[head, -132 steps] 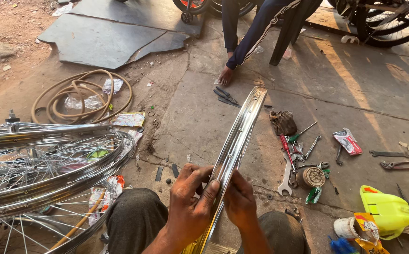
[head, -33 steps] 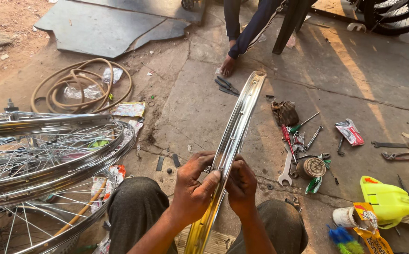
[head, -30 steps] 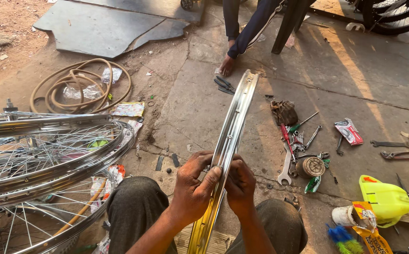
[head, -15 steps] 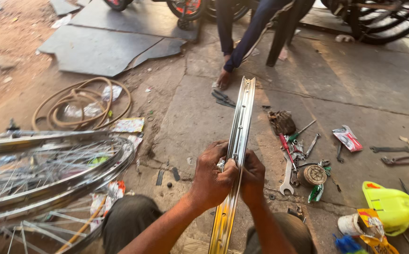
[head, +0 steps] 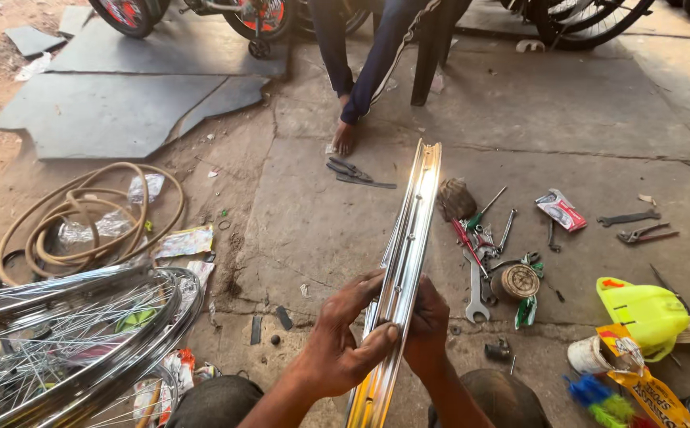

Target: The person scrubs a bicycle rim with a small abrasive pad, moving back and forth along the metal surface to remove dirt or oxidation. The person holds the rim with one hand and scrubs with the other.

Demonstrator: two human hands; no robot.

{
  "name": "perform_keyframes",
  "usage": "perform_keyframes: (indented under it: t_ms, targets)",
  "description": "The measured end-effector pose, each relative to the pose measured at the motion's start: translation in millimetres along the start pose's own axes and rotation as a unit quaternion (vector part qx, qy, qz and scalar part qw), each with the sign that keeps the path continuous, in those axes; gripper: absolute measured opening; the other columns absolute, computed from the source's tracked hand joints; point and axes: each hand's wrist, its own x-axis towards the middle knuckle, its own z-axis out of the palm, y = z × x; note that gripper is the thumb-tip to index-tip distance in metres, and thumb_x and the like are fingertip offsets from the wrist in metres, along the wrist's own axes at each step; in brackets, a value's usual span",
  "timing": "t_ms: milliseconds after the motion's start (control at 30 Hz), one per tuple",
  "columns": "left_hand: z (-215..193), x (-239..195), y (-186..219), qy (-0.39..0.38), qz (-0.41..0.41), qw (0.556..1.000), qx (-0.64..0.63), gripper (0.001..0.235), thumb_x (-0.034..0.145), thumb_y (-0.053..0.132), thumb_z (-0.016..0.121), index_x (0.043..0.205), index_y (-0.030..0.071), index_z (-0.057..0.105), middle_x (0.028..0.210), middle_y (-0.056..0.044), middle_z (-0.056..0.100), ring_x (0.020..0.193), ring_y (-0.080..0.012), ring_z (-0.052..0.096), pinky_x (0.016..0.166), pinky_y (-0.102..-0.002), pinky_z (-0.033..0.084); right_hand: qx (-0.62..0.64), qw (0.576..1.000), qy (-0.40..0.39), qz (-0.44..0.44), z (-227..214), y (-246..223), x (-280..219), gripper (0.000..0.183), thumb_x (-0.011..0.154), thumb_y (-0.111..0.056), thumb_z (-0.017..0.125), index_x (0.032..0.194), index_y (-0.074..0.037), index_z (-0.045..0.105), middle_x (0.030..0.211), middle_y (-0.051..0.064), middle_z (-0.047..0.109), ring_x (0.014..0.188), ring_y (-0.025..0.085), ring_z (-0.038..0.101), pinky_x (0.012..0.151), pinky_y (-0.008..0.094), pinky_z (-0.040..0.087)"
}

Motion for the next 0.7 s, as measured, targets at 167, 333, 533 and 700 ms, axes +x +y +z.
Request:
perform_keyframes:
  t_ms: [167, 333, 533, 700]
  targets:
    - [-11.6, -4.3, 2.6, 0.005, -0.023, 0.996, -0.081, 0.053, 0.095, 0.023, 0.065, 0.137, -0.008, 0.058, 0.131, -0.026, 0.067, 0.126, -0.0379, 0.068, 0.109, -0.047, 0.051, -0.068, 0.998, 0.008, -0.007, 10.5, -8.7, 3.4, 0.013, 0.095, -0.009, 0.061, 0.106, -0.003, 0.065, 0.082, 0.000, 0.071, 0.069, 0.007, 0.065, 0.060, 0.025, 0.056]
    - [-16.6, -5.5, 1.7, 0.007, -0.029, 0.995, -0.099, 0.051, 0.094, 0.019, 0.066, 0.135, -0.009, 0.059, 0.131, -0.026, 0.068, 0.126, -0.0370, 0.068, 0.110, -0.046, 0.052, -0.085, 0.996, 0.002, -0.023, 13.2, -11.5, 0.2, 0.014, 0.095, -0.010, 0.064, 0.107, -0.003, 0.065, 0.086, 0.001, 0.069, 0.076, 0.006, 0.061, 0.066, 0.025, 0.055]
    - [-12.3, -5.5, 6.3, 0.011, -0.039, 0.995, -0.089, 0.046, 0.097, 0.023, 0.064, 0.131, -0.008, 0.062, 0.122, -0.024, 0.071, 0.117, -0.0327, 0.071, 0.105, -0.044, 0.056, -0.078, 0.996, -0.016, -0.032, 9.8, -13.1, -1.9, 0.019, 0.097, -0.018, 0.068, 0.109, -0.003, 0.065, 0.087, 0.001, 0.069, 0.075, 0.007, 0.063, 0.065, 0.026, 0.056]
    - [-1.1, -7.8, 19.6, 0.045, -0.138, 0.988, -0.044, 0.032, 0.099, 0.024, 0.061, 0.112, -0.004, 0.067, 0.099, -0.019, 0.073, 0.095, -0.0275, 0.076, 0.086, -0.043, 0.063, -0.062, 0.995, -0.079, -0.028, 12.6, -18.7, -17.1, 0.014, 0.107, -0.018, 0.059, 0.110, -0.005, 0.065, 0.085, 0.001, 0.069, 0.071, 0.007, 0.066, 0.061, 0.026, 0.058]
